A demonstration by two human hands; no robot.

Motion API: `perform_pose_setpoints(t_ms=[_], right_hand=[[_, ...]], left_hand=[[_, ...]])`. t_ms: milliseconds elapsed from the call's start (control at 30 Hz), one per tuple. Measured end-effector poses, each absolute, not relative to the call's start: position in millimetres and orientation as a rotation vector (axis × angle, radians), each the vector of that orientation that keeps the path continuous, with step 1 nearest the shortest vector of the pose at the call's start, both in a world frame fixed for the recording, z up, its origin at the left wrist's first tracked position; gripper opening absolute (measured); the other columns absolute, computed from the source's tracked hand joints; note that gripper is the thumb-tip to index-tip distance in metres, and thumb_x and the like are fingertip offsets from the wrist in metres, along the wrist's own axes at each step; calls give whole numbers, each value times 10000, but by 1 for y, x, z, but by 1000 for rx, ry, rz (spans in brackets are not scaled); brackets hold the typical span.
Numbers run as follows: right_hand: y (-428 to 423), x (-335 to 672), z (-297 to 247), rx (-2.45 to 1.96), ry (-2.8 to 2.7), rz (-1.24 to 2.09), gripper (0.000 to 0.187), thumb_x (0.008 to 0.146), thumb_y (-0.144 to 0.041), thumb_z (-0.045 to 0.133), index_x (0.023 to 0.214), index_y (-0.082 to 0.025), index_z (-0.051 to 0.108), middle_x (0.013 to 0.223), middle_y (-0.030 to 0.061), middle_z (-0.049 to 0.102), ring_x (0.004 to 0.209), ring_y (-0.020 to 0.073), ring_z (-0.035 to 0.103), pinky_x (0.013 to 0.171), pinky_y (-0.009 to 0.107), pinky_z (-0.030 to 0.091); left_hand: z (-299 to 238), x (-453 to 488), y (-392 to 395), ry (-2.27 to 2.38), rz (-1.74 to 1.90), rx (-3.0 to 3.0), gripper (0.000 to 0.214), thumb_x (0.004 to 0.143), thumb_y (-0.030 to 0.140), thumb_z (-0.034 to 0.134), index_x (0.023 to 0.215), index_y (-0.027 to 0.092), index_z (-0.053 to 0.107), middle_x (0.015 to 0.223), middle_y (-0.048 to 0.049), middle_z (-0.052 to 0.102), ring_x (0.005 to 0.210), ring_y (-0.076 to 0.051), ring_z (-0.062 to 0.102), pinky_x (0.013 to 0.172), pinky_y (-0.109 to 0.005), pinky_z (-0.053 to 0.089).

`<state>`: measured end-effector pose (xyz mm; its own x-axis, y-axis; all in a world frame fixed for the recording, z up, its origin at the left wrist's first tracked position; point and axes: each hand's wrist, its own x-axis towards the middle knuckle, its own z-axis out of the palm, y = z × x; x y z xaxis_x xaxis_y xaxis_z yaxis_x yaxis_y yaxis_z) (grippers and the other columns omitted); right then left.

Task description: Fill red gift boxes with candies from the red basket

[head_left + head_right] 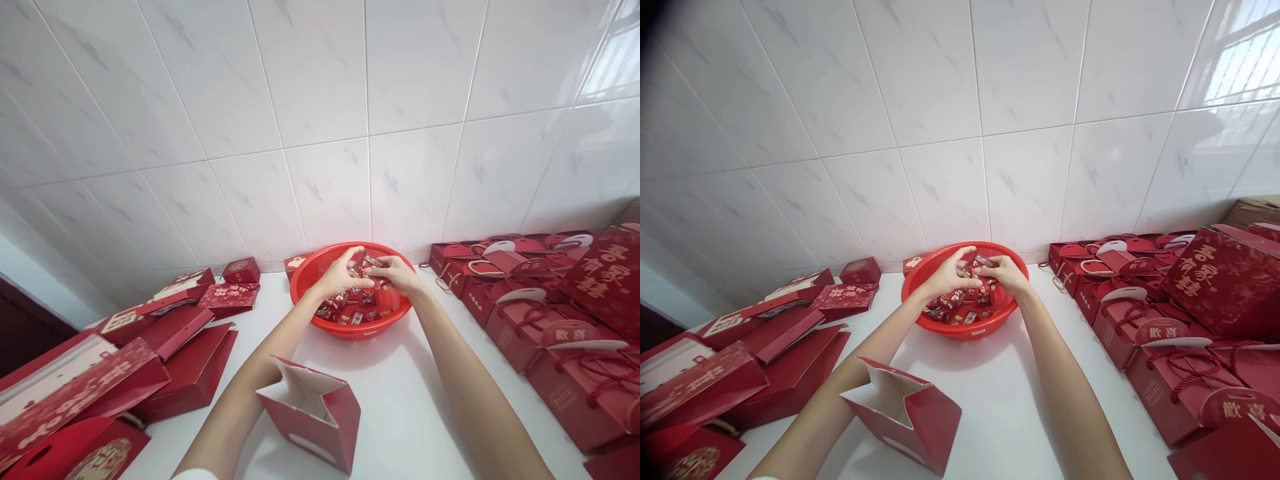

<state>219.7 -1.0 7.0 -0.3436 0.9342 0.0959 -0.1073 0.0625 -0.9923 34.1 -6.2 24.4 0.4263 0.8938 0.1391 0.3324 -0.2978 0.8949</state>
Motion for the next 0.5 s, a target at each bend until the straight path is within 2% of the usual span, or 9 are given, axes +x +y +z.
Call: perform_pose_setpoints(t_ms=[67, 133, 200, 233, 300, 333, 367, 433, 500], right_hand=[[0, 220, 7, -870, -1423, 1447, 326, 585, -353, 869, 741, -129, 692, 603, -3, 643, 483, 90, 564, 413, 190, 414], [1, 220, 7, -861, -1383, 1448, 351, 567, -361, 879, 760, -134, 692, 627, -9, 643, 476, 79, 547, 412, 189, 411], [1, 219, 9, -845, -1330, 1440, 363, 562, -361, 882, 781, -140, 697, 645, -11, 646, 477, 72, 535, 418, 189, 417], [0, 219, 11, -835, -1309, 1435, 364, 558, -356, 883, 789, -143, 700, 646, -11, 645, 484, 74, 537, 422, 189, 423], [-3, 217, 18, -805, -1285, 1427, 363, 554, -344, 881, 804, -149, 704, 649, -11, 648, 504, 82, 553, 426, 189, 430], [-6, 216, 22, -789, -1283, 1426, 363, 554, -341, 878, 809, -150, 704, 651, -10, 649, 507, 85, 558, 425, 188, 430], [-10, 215, 27, -775, -1283, 1428, 365, 553, -340, 877, 809, -148, 701, 648, -10, 649, 507, 85, 559, 423, 187, 427], [-19, 212, 37, -756, -1292, 1432, 371, 551, -345, 878, 802, -140, 697, 638, -10, 643, 501, 81, 556, 420, 183, 421], [-29, 210, 47, -748, -1309, 1429, 386, 555, -355, 881, 813, -131, 702, 646, -2, 647, 513, 86, 566, 432, 185, 429]], left_hand=[[31, 25, -15, 1038, 837, 1822, 1008, 651, 365, 867, 1494, 208, 337, 1120, -118, 661, 897, -201, 672, 797, -342, 536], [43, 8, -27, 993, 861, 1829, 825, 684, 470, 828, 1384, 193, 489, 1100, -111, 679, 906, -203, 677, 838, -359, 537], [58, -18, -45, 892, 871, 1867, 545, 720, 592, 759, 1060, 172, 685, 1124, -117, 690, 956, -225, 679, 910, -393, 525], [67, -33, -57, 815, 851, 1880, 499, 739, 645, 714, 888, 169, 718, 1156, -126, 690, 1015, -257, 673, 943, -418, 516], [85, -62, -83, 702, 747, 1927, 551, 693, 736, 687, 639, 188, 716, 1109, -126, 725, 1064, -308, 663, 975, -454, 503], [93, -74, -96, 681, 607, 1970, 555, 664, 758, 691, 615, 208, 740, 1115, -124, 734, 1082, -326, 660, 997, -461, 489], [100, -83, -109, 663, 451, 2010, 519, 660, 747, 704, 673, 235, 786, 1148, -122, 733, 1101, -336, 657, 1016, -458, 477], [109, -93, -131, 694, 207, 2077, 391, 734, 629, 727, 870, 276, 827, 1246, -107, 702, 1148, -319, 647, 1039, -413, 462], [109, -91, -145, 785, 139, 2122, 311, 826, 497, 698, 1031, 290, 802, 1285, -92, 685, 1160, -278, 649, 1020, -353, 474]])
